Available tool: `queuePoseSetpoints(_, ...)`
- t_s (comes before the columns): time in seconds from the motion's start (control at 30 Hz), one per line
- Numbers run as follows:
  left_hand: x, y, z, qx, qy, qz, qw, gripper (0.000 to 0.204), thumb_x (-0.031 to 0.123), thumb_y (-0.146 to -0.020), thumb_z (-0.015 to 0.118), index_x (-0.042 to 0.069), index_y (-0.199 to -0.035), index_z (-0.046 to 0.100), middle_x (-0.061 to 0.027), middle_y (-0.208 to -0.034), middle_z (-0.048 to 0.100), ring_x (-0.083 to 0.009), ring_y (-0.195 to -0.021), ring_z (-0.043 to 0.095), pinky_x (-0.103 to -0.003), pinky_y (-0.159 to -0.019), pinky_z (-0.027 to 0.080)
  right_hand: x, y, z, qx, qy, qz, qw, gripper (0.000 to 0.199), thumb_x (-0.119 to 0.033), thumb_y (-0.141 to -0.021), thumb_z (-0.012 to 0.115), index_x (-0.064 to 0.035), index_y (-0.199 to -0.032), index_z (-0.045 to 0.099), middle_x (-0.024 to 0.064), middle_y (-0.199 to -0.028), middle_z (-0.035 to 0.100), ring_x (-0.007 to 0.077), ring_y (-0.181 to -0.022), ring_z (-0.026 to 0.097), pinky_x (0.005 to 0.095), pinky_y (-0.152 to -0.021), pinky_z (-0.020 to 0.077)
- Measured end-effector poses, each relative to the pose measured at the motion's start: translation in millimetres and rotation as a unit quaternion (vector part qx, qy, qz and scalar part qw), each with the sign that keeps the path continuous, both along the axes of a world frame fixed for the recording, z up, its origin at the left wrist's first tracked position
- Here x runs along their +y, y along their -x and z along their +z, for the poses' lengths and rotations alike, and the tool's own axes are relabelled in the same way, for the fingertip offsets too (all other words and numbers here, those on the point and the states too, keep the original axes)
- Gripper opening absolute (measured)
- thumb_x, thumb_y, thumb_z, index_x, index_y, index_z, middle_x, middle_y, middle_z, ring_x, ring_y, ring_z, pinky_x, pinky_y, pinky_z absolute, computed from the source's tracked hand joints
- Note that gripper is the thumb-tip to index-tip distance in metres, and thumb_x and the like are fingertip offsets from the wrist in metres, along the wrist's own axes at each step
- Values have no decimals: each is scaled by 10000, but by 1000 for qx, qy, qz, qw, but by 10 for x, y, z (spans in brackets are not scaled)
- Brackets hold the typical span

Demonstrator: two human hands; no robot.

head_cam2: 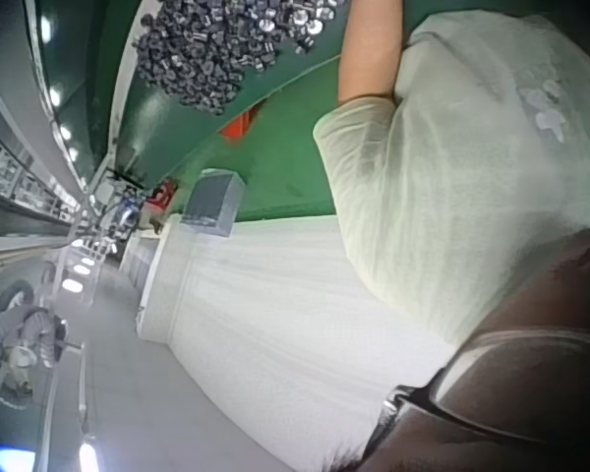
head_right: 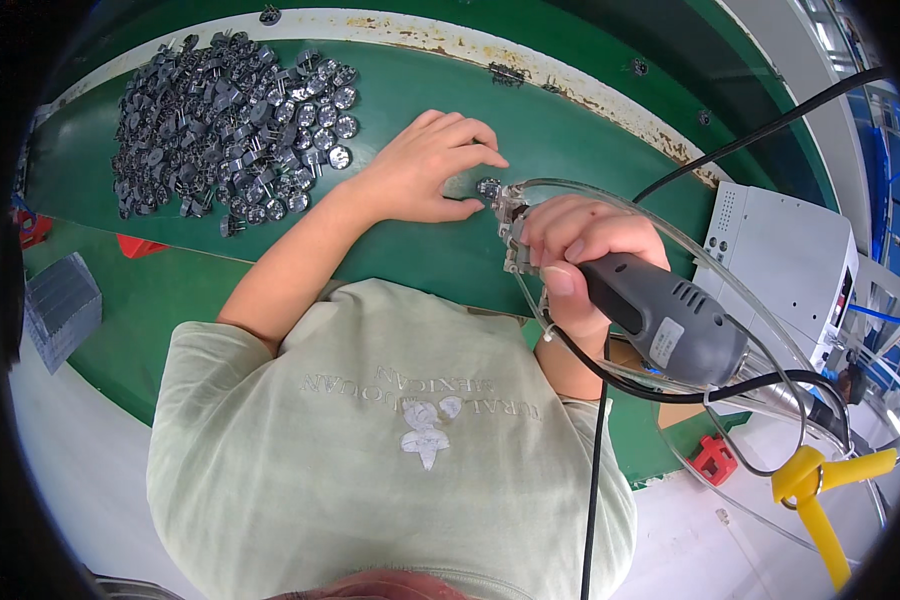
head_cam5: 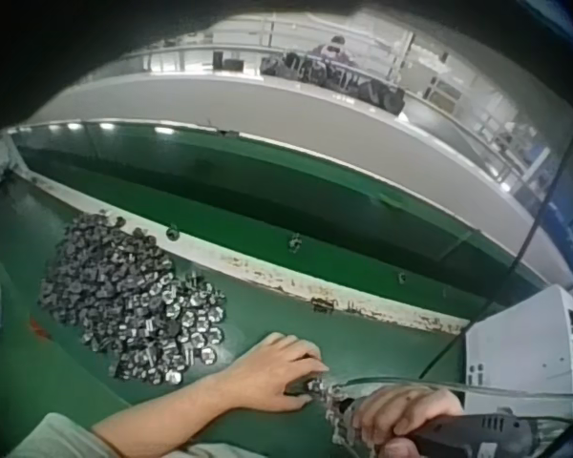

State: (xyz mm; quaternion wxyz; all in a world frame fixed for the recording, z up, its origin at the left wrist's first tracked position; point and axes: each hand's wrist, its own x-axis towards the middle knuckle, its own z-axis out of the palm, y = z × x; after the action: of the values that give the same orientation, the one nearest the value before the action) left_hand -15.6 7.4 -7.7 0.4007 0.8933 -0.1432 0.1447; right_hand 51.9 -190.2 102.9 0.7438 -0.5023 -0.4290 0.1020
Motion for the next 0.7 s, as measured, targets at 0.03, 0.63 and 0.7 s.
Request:
queuePoseSetpoints(0.03, 2, 0, 1, 0, -1, -1, 1000, 415, 220, -721, 829, 142, -1107, 699, -5, -1140, 618, -228, -1102, 567, -392, -968, 407, 0, 1, -5, -1, 3, 0, 1000, 262, -191, -921, 724, -61, -929, 496, 67, -649, 553, 210, -537, 554, 404, -546, 512)
queuePoseSetpoints(0.63, 18, 3, -2, 18, -22, -14, 999, 280, 209, -735, 807, 130, -989, 721, 7, -1091, 635, -217, -1086, 577, -386, -957, 413, 28, 15, -23, 2, 4, 2, 1000, 279, -197, -914, 746, -57, -926, 504, 67, -648, 558, 218, -539, 560, 412, -548, 519)
queuePoseSetpoints(0.7, 12, 9, -16, 14, -20, -14, 1000, 268, 207, -738, 806, 128, -980, 721, 11, -1090, 635, -215, -1082, 577, -386, -957, 411, 61, 48, -6, -3, 13, -7, 1000, 276, -187, -913, 743, -59, -911, 499, 68, -643, 556, 215, -537, 559, 411, -546, 519)
